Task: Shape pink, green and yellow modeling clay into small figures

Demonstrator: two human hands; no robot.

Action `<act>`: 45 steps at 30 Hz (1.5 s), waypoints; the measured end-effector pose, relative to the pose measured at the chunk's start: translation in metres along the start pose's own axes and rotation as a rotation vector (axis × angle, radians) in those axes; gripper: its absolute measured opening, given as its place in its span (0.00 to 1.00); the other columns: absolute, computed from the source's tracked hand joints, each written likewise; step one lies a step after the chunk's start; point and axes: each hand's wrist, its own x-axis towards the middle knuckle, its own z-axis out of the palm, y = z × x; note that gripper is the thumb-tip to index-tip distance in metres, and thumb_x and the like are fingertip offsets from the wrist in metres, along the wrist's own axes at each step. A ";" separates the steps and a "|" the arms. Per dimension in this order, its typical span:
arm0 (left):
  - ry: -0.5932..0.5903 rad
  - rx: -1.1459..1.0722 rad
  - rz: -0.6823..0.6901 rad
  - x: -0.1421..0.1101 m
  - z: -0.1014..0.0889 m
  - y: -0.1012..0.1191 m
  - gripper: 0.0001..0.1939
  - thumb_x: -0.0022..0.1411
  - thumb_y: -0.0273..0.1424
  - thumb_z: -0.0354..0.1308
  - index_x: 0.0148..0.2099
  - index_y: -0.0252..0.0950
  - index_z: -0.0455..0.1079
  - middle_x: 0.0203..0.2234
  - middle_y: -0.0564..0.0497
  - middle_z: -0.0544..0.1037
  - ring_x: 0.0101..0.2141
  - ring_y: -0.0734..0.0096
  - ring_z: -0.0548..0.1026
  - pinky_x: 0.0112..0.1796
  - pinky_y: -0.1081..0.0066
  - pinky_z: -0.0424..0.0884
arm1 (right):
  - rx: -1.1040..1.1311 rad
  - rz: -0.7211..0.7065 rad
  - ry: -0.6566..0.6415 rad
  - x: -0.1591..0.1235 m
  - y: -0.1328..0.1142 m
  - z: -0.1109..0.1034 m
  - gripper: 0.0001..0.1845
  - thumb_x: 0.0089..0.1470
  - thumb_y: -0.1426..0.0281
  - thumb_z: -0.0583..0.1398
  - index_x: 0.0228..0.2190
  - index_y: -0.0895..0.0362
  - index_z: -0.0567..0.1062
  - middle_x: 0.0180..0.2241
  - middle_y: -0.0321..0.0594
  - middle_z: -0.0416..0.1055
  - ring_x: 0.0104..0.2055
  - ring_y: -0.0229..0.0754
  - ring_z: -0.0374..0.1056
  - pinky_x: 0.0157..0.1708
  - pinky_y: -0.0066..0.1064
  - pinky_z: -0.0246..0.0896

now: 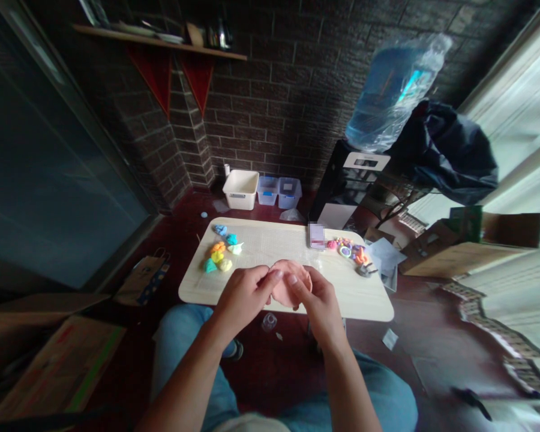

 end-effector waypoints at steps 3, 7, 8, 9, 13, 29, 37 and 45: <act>0.054 0.008 0.057 0.001 -0.001 0.004 0.17 0.64 0.44 0.53 0.31 0.37 0.69 0.22 0.53 0.76 0.25 0.71 0.74 0.26 0.75 0.64 | -0.016 -0.022 0.029 0.002 0.001 0.000 0.17 0.50 0.56 0.64 0.26 0.59 0.73 0.20 0.32 0.65 0.22 0.33 0.57 0.22 0.25 0.52; 0.127 -0.130 0.148 0.007 0.001 0.009 0.18 0.59 0.36 0.62 0.51 0.40 0.70 0.43 0.50 0.79 0.42 0.67 0.76 0.37 0.74 0.69 | -0.011 -0.023 0.043 0.000 0.002 0.003 0.18 0.49 0.55 0.65 0.25 0.59 0.73 0.19 0.31 0.63 0.21 0.32 0.54 0.21 0.25 0.48; 0.123 -0.154 0.177 0.009 0.002 0.010 0.16 0.59 0.34 0.62 0.50 0.40 0.71 0.44 0.50 0.78 0.43 0.67 0.75 0.39 0.73 0.69 | -0.016 -0.022 0.039 -0.001 0.002 0.004 0.19 0.49 0.55 0.65 0.25 0.59 0.72 0.19 0.30 0.62 0.21 0.32 0.53 0.20 0.24 0.48; 0.111 -0.168 0.204 0.011 0.002 0.011 0.12 0.60 0.32 0.62 0.47 0.39 0.73 0.42 0.50 0.79 0.43 0.67 0.75 0.40 0.73 0.69 | -0.027 -0.024 0.034 -0.002 0.001 0.004 0.18 0.50 0.55 0.64 0.25 0.59 0.72 0.19 0.30 0.61 0.20 0.32 0.53 0.20 0.24 0.47; 0.066 -0.185 0.257 0.015 0.001 0.012 0.02 0.61 0.29 0.60 0.36 0.36 0.74 0.32 0.51 0.79 0.36 0.69 0.75 0.39 0.73 0.69 | -0.131 -0.058 0.038 -0.006 -0.003 0.005 0.17 0.53 0.57 0.63 0.25 0.59 0.73 0.19 0.31 0.62 0.21 0.33 0.55 0.21 0.25 0.49; 0.098 -0.206 0.214 0.021 -0.004 0.009 0.11 0.57 0.33 0.65 0.44 0.38 0.78 0.36 0.50 0.82 0.36 0.68 0.78 0.39 0.73 0.71 | -0.422 -0.289 -0.021 -0.005 -0.008 -0.008 0.12 0.61 0.64 0.56 0.41 0.56 0.77 0.34 0.38 0.78 0.34 0.40 0.71 0.34 0.27 0.62; 0.185 -0.120 0.229 0.022 -0.007 0.006 0.06 0.61 0.33 0.61 0.35 0.36 0.77 0.31 0.51 0.82 0.34 0.69 0.78 0.37 0.73 0.70 | -0.409 -0.279 0.021 -0.002 -0.007 -0.008 0.14 0.61 0.62 0.57 0.38 0.57 0.78 0.28 0.36 0.74 0.29 0.37 0.66 0.28 0.25 0.58; 0.206 -0.110 0.185 0.019 -0.002 0.014 0.10 0.62 0.38 0.59 0.36 0.36 0.76 0.33 0.48 0.81 0.34 0.67 0.77 0.37 0.72 0.69 | -0.480 -0.377 0.147 -0.003 -0.006 -0.006 0.13 0.62 0.63 0.56 0.33 0.57 0.78 0.23 0.33 0.71 0.24 0.34 0.63 0.25 0.25 0.54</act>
